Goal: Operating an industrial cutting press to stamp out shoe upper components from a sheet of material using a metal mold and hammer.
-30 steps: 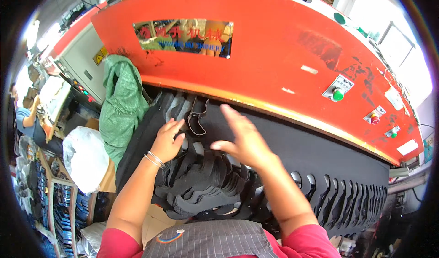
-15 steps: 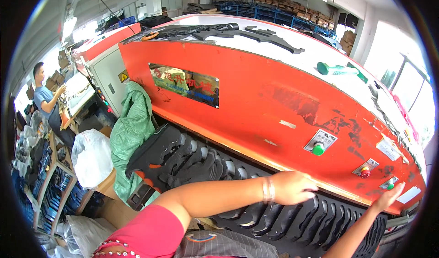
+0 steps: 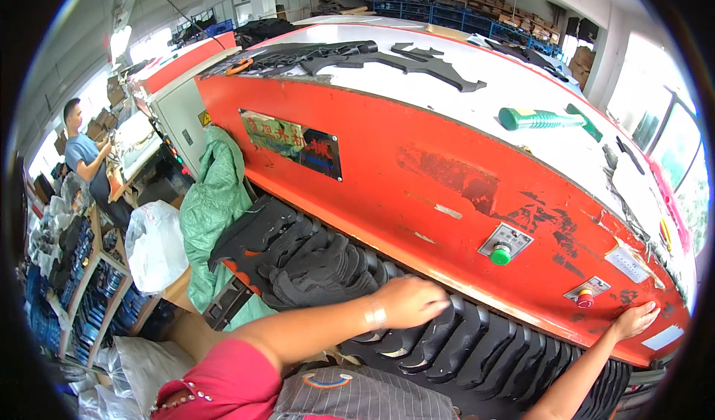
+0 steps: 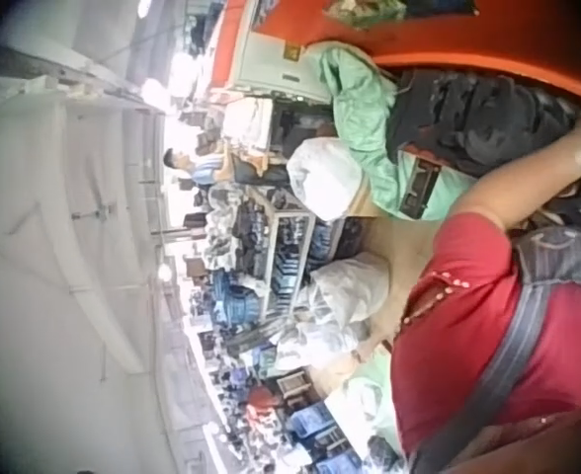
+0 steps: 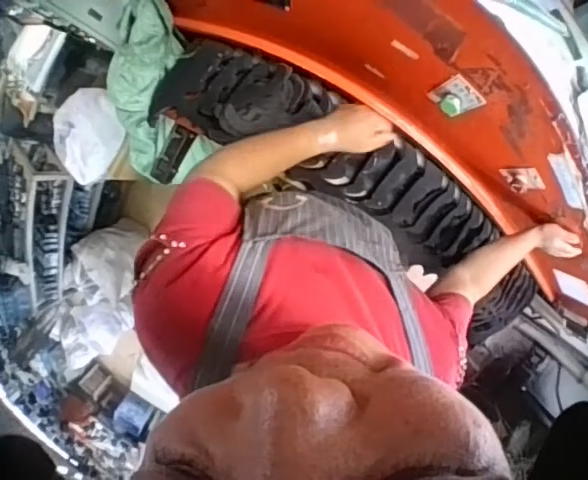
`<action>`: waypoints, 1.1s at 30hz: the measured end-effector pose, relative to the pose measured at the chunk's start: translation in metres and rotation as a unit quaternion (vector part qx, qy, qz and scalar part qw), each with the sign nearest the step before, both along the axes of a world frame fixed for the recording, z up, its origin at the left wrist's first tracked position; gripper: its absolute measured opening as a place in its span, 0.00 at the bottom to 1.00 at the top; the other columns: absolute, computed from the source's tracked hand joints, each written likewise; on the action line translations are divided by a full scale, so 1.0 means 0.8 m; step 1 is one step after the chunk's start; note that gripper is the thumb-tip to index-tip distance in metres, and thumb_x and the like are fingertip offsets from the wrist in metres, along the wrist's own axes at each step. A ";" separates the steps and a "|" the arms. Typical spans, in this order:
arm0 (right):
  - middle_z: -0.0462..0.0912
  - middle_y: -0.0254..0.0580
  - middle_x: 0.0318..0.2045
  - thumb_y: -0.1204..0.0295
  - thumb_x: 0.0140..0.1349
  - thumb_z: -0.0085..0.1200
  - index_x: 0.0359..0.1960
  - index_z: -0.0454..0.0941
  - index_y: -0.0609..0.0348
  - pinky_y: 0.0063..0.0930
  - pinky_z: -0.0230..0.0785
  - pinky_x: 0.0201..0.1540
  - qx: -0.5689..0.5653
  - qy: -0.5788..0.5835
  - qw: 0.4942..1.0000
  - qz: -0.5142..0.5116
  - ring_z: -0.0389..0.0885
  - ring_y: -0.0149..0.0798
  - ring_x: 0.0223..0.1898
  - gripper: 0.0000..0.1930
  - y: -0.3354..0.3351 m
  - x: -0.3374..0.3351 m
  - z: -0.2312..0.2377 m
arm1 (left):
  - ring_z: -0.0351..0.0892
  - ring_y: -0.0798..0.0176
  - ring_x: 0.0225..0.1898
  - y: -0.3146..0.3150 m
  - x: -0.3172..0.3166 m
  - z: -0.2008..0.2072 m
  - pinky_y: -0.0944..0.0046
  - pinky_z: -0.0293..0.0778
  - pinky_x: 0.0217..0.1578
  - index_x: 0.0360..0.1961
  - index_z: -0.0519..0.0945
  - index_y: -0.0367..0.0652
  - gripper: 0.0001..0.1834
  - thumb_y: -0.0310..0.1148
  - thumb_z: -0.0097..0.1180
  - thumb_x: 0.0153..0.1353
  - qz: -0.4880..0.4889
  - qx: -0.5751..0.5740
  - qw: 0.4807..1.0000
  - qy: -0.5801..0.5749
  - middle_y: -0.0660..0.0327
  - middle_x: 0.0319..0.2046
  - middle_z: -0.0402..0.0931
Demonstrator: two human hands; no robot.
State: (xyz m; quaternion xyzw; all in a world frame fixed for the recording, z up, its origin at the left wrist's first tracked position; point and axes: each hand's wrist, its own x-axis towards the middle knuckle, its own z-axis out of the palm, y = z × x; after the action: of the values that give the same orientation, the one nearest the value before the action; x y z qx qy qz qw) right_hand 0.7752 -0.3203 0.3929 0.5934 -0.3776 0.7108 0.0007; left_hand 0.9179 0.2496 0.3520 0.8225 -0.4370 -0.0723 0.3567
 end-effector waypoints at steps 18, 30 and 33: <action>0.76 0.40 0.44 0.69 0.68 0.47 0.51 0.72 0.65 0.25 0.65 0.47 -0.084 -0.071 0.904 0.412 0.71 0.29 0.40 0.15 0.402 0.114 0.026 | 0.80 0.46 0.35 0.120 -0.116 -0.089 0.52 0.77 0.35 0.39 0.73 0.40 0.24 0.53 0.50 0.60 0.185 0.135 0.973 -0.011 0.46 0.30 0.78; 0.81 0.47 0.33 0.73 0.56 0.60 0.37 0.81 0.61 0.32 0.73 0.39 -0.011 0.374 0.575 0.727 0.81 0.46 0.35 0.08 0.774 0.196 -0.062 | 0.81 0.46 0.33 0.189 -0.179 -0.094 0.51 0.77 0.34 0.39 0.73 0.39 0.22 0.49 0.54 0.58 0.091 0.127 0.984 0.085 0.47 0.27 0.80; 0.81 0.46 0.35 0.67 0.57 0.58 0.38 0.80 0.59 0.36 0.74 0.41 -0.089 0.443 0.540 0.710 0.81 0.49 0.39 0.11 0.801 0.207 -0.114 | 0.81 0.41 0.32 0.218 -0.195 -0.085 0.49 0.77 0.35 0.43 0.70 0.37 0.24 0.50 0.53 0.59 -0.021 0.165 0.976 0.138 0.43 0.27 0.80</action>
State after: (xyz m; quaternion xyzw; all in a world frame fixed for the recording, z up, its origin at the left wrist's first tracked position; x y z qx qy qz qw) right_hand 0.9411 0.3204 0.3016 0.9034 0.2810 0.1545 -0.2846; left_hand 0.7620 0.4236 0.2843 0.8429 -0.3828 -0.2632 0.2716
